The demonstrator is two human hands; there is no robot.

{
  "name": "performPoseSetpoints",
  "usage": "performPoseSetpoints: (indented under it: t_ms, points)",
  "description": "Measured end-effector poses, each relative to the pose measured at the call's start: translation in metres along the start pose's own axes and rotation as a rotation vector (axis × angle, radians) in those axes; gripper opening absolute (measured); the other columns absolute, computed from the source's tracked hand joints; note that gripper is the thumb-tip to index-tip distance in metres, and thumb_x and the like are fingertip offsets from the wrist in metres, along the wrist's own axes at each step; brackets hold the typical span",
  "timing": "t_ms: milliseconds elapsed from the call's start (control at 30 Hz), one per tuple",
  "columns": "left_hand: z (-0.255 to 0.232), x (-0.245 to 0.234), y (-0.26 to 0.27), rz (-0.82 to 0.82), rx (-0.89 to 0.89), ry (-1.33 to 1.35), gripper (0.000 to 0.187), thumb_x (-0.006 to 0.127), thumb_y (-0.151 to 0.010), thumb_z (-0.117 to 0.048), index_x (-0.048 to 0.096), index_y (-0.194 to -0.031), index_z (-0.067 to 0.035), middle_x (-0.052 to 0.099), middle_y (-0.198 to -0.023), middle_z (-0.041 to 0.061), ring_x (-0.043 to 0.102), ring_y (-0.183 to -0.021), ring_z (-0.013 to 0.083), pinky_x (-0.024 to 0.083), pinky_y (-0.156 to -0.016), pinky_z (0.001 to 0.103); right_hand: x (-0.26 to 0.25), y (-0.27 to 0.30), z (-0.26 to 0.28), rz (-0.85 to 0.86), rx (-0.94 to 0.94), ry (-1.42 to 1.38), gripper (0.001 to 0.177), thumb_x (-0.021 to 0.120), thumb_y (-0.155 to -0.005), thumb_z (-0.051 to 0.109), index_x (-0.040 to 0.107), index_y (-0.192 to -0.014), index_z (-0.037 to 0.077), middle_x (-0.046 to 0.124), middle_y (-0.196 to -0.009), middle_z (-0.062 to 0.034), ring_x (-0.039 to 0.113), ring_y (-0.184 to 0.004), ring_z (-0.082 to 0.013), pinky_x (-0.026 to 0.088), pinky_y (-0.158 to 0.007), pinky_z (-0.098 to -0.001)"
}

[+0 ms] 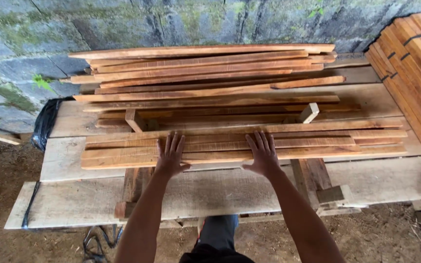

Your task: Organizing wooden strips into a pile and then bundling them together using wire.

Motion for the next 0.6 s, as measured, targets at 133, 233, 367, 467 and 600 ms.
performPoseSetpoints:
  t_ms: [133,233,367,467,600]
  points:
    - [0.005,0.001,0.009,0.137,-0.005,0.122,0.113,0.065,-0.079,-0.074,0.016,-0.167,-0.021,0.013,-0.173,0.012,0.005,-0.16,0.0386,0.007,-0.12,0.076,-0.008,0.033,0.005,-0.377,0.115,-0.411,0.087,0.091,-0.068,0.029,0.054,-0.147,0.017,0.045,-0.153,-0.0115,0.038,-0.149,-0.0332,0.02,-0.126,-0.0521]
    - [0.002,0.002,0.002,-0.011,0.036,0.095,0.087,0.045,-0.098,-0.069,0.028,-0.163,-0.014,0.025,-0.169,0.017,0.017,-0.157,0.0399,0.013,-0.119,0.075,0.02,0.064,-0.029,-0.894,0.656,-0.664,0.062,0.095,-0.081,0.039,0.056,-0.124,0.019,0.044,-0.12,-0.0079,0.044,-0.123,-0.0276,0.033,-0.114,-0.0495]
    - [-0.008,0.008,0.009,-0.249,0.009,0.06,0.075,0.059,-0.087,-0.066,0.046,-0.142,-0.017,0.037,-0.143,0.012,0.04,-0.137,0.0338,0.025,-0.119,0.071,0.072,0.071,-0.056,-0.819,1.388,-1.946,0.087,0.092,-0.082,0.059,0.04,-0.126,0.006,0.048,-0.121,-0.0174,0.058,-0.105,-0.0333,0.052,-0.093,-0.0523]
    - [-0.007,0.027,0.007,-0.441,0.011,0.013,0.057,0.07,-0.079,-0.065,0.058,-0.115,-0.022,0.049,-0.108,0.003,0.059,-0.107,0.0271,0.036,-0.113,0.059,0.046,0.053,-0.05,-0.805,1.286,-2.348,0.068,0.085,-0.088,0.045,0.047,-0.125,0.002,0.057,-0.111,-0.0136,0.067,-0.095,-0.0309,0.06,-0.091,-0.0487]
    - [-0.017,0.007,0.016,-0.407,0.008,0.084,0.045,0.073,-0.081,-0.058,0.056,-0.11,-0.028,0.053,-0.096,-0.002,0.061,-0.097,0.0235,0.05,-0.094,0.042,0.036,0.065,-0.039,-0.883,1.204,-2.347,0.037,0.08,-0.093,0.032,0.059,-0.108,0.005,0.058,-0.095,-0.0062,0.066,-0.088,-0.0264,0.062,-0.088,-0.0466]
Point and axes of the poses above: each hand's wrist, its own y-axis away from the middle knuckle, its own x-axis out of the palm, z = x × y, the point moved 4 cm from there along -y, towards the middle knuckle
